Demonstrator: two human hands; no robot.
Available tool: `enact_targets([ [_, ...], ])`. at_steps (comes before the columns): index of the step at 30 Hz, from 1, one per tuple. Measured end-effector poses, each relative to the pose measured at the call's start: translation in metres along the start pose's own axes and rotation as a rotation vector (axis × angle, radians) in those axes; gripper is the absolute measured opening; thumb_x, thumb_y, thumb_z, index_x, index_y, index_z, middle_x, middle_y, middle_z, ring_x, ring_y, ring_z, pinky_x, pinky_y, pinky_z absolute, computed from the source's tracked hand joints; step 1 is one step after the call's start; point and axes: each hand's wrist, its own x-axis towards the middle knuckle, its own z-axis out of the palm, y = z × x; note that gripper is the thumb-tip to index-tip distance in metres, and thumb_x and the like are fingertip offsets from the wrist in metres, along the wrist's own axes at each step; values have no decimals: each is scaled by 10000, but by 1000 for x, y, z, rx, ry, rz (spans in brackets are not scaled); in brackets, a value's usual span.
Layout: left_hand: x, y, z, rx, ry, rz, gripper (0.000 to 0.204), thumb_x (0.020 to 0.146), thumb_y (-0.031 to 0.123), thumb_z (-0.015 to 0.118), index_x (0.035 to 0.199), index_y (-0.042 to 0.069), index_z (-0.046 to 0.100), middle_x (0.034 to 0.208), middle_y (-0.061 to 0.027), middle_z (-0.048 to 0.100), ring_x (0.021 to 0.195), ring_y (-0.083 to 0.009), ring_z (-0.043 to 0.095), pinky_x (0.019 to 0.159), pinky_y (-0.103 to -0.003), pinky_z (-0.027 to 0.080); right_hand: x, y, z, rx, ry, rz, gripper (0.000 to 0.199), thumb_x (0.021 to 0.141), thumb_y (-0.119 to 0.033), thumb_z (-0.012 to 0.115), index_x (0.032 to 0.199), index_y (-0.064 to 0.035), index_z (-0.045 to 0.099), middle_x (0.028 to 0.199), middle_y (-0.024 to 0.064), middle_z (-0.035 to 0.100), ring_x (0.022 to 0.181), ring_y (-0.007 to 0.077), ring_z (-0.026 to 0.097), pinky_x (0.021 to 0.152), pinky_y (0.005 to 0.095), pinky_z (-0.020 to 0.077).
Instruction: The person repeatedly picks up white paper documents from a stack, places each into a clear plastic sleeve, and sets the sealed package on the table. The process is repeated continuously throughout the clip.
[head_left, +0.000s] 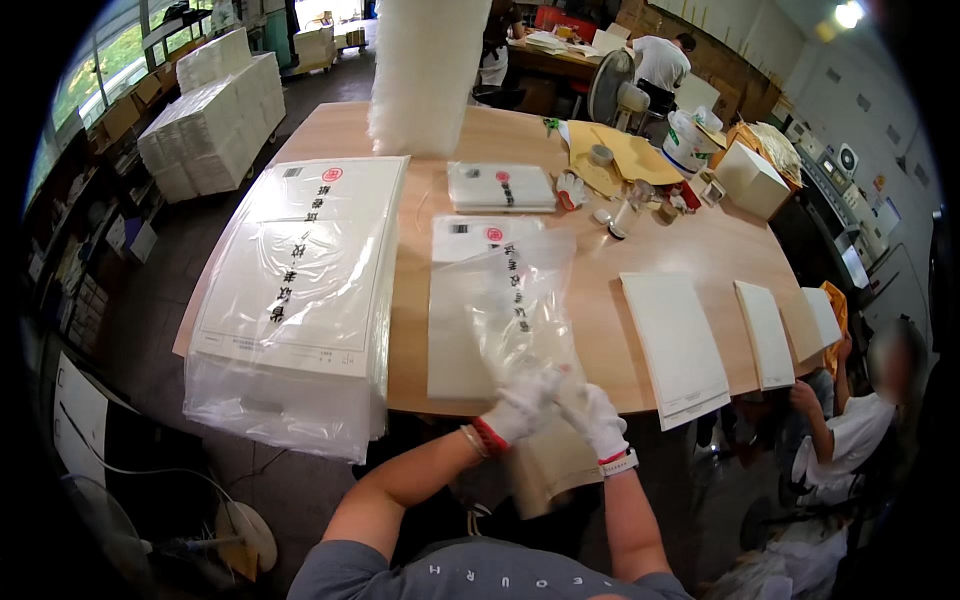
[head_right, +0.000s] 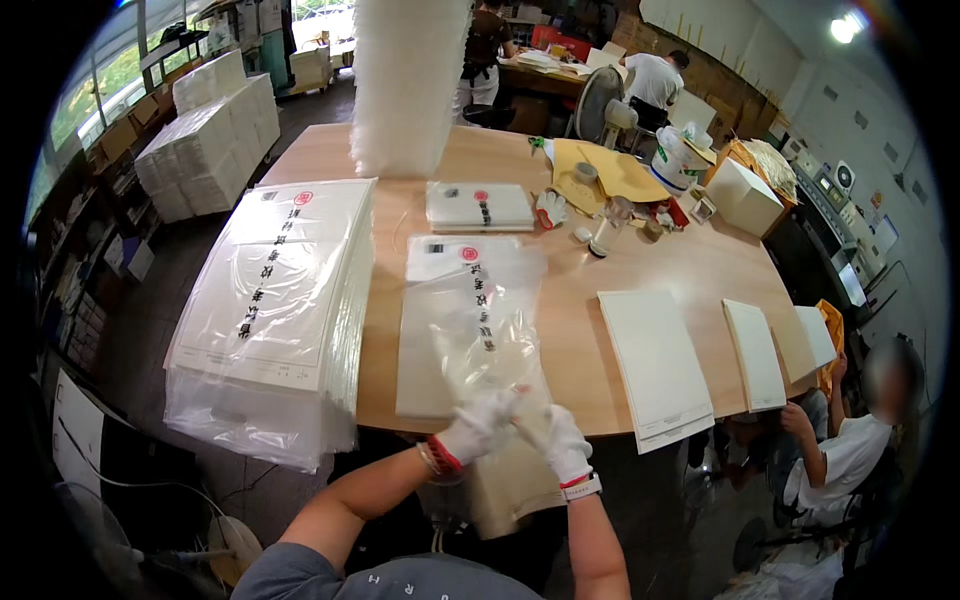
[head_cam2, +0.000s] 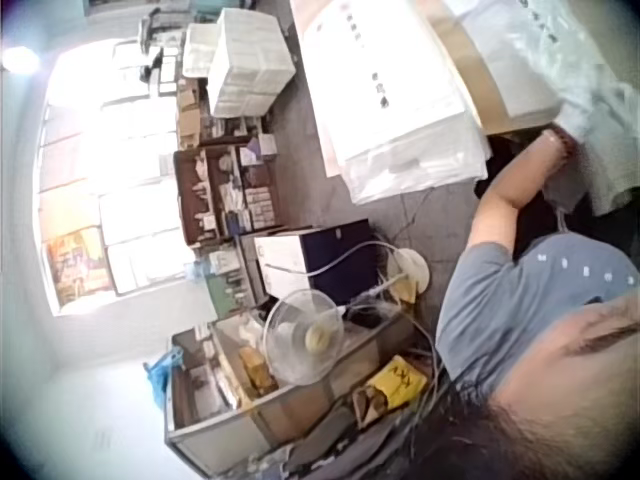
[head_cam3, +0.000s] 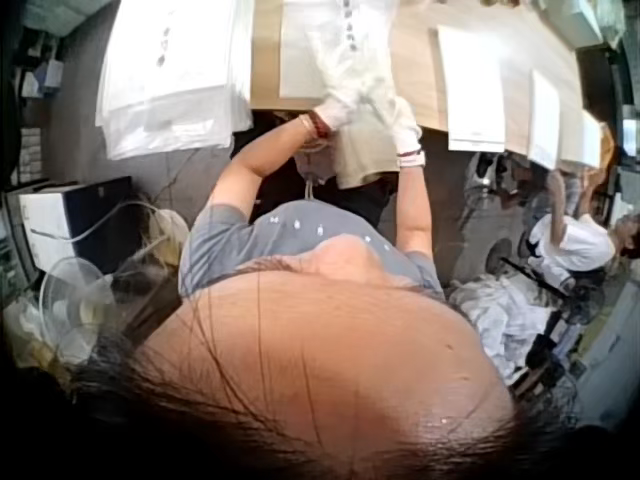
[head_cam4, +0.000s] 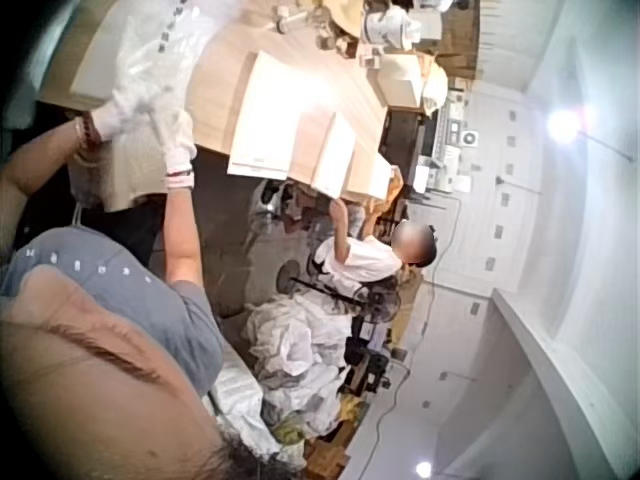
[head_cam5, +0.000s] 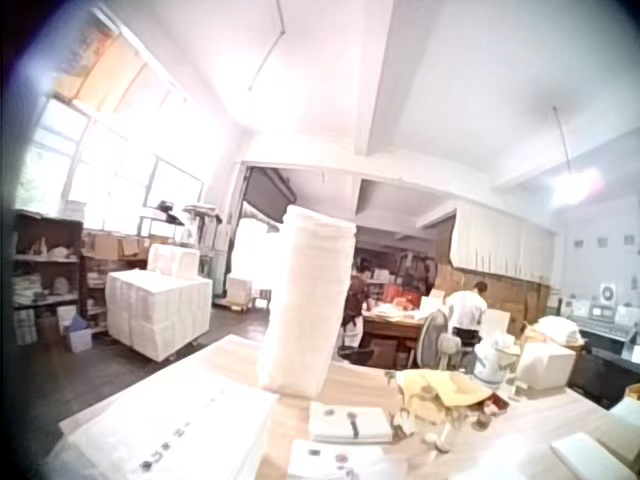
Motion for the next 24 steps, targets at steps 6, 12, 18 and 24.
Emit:
enact_targets([
  [6, -48, -98, 11, 354, 123, 406, 462, 761, 108, 553, 1221, 115, 502, 996, -132, 557, 814, -288, 560, 724, -415, 477, 67, -19, 48, 6, 466, -52, 681, 833, -223, 522, 1410, -121, 176, 1161, 270, 509, 885, 377, 605, 736, 477, 471],
  [12, -60, -132, -35, -35, 161, -672, 322, 801, 83, 547, 1111, 21, 489, 1193, -159, 452, 928, -290, 556, 852, -357, 460, 75, -36, 2, -224, 50, 216, 675, 847, -148, 450, 1423, -91, 102, 902, 215, 626, 837, 381, 612, 670, 490, 460],
  [18, -120, -75, -35, -188, 318, -493, 336, 777, -29, 491, 1110, -17, 450, 1097, -176, 479, 924, -288, 542, 822, -313, 455, -9, -23, 8, -8, 16, 99, 678, 851, -200, 465, 1410, -97, 98, 1030, 221, 594, 835, 393, 603, 670, 496, 454],
  [24, -163, -18, -44, -164, 227, -480, 266, 766, -32, 509, 1023, -21, 442, 983, -191, 489, 838, -317, 534, 739, -351, 455, -95, -3, 28, 108, 25, 69, 768, 831, -270, 513, 1415, -65, 59, 1000, 267, 580, 784, 415, 602, 635, 507, 457],
])
